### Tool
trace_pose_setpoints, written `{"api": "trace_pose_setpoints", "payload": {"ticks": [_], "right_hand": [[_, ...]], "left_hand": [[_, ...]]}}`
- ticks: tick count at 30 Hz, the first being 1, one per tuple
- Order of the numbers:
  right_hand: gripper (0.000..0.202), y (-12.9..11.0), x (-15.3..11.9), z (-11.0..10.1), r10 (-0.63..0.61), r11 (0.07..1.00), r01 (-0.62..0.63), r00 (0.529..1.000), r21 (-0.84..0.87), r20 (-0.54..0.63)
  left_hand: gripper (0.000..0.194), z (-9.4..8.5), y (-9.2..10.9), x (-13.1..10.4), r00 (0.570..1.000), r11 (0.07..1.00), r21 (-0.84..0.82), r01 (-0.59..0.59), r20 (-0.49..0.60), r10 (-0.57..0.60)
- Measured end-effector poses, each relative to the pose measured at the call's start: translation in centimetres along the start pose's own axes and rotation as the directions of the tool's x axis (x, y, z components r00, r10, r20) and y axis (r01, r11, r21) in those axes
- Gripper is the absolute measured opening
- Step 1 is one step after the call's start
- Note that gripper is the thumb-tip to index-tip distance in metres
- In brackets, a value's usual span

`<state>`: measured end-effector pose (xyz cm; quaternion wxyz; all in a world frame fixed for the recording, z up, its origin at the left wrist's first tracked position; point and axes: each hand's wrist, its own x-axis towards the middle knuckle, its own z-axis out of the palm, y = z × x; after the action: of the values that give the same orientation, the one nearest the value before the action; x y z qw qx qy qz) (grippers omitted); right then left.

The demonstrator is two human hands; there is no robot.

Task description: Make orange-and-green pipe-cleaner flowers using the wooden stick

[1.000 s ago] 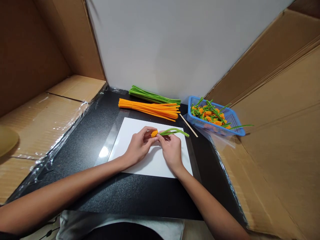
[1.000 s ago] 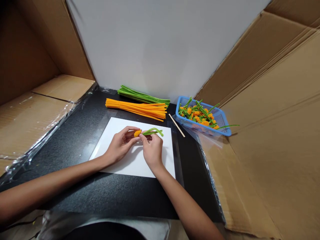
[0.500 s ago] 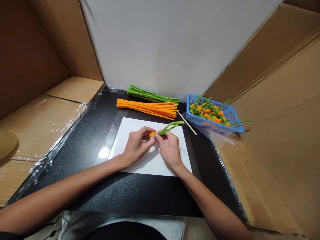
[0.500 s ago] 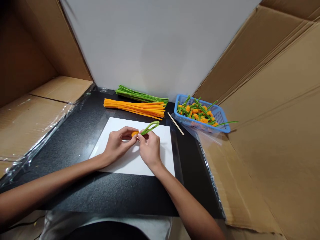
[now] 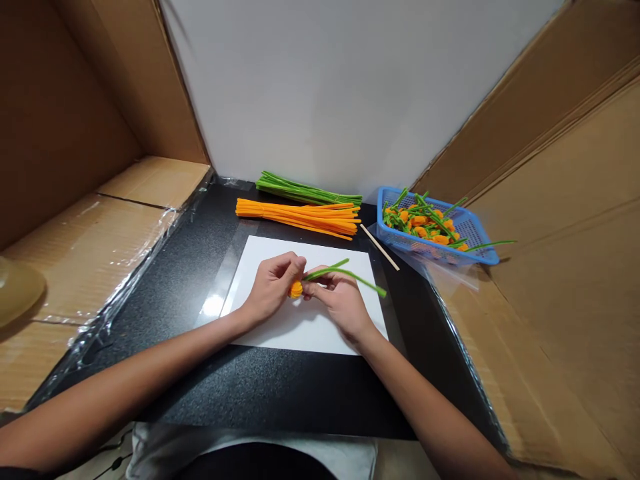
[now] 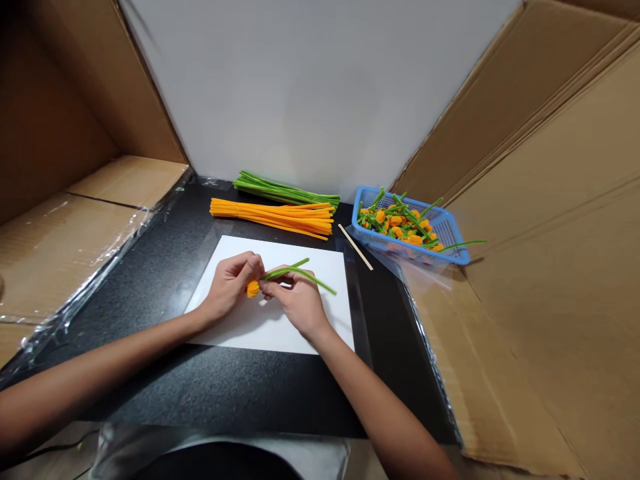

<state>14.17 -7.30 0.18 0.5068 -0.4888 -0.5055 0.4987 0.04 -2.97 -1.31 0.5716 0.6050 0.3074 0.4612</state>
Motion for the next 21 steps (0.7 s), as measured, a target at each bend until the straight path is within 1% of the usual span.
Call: {"api": "trace_pose_setpoints", "payload": {"ticks": [3, 5, 8, 10, 13, 16, 18, 21], "right_hand": [[0.028, 0.4, -0.3, 0.5, -0.025, 1.0, 0.025, 0.999, -0.007, -0.021], [0.025, 0.8, -0.5, 0.9, -0.088, 0.995, 0.084, 0.994, -0.059, -0.068], [0.016, 1.3, -1.0, 1.3, -0.24, 0.946, 0.204, 0.963, -0.251, -0.124], [0.012, 1.4, -1.3, 1.6, -0.338, 0.882, 0.272, 0.934, -0.385, -0.115], [0.013, 1.4, -1.5, 1.9, -0.445, 0.794, 0.36, 0.893, -0.489, -0.065], [0.018, 1.4, -1.6, 2.1, -0.517, 0.746, 0.429, 0.855, -0.509, -0.038], [0.019, 1.4, -1.5, 2.0, -0.528, 0.734, 0.446, 0.849, -0.512, -0.016], [0.02, 1.3, -1.6, 1.9, -0.5, 0.742, 0.434, 0.866, -0.511, 0.01]], "left_hand": [[0.057, 0.7, 0.2, -0.3, 0.993, 0.997, -0.037, 0.064, -0.092, -0.067], [0.059, 1.0, 0.0, -0.4, 0.982, 0.991, -0.058, 0.119, -0.14, -0.126], [0.061, 1.4, -0.5, -0.5, 0.956, 0.98, -0.078, 0.185, -0.215, -0.197], [0.06, 1.6, -0.7, -0.7, 0.941, 0.973, -0.103, 0.208, -0.248, -0.228], [0.059, 1.6, -1.0, -0.9, 0.934, 0.971, -0.117, 0.21, -0.268, -0.235], [0.058, 1.6, -1.1, -0.8, 0.939, 0.971, -0.134, 0.196, -0.26, -0.225], [0.058, 1.6, -1.2, -0.7, 0.949, 0.972, -0.153, 0.178, -0.234, -0.211], [0.058, 1.6, -1.2, -0.5, 0.962, 0.978, -0.15, 0.143, -0.211, -0.172]]}}
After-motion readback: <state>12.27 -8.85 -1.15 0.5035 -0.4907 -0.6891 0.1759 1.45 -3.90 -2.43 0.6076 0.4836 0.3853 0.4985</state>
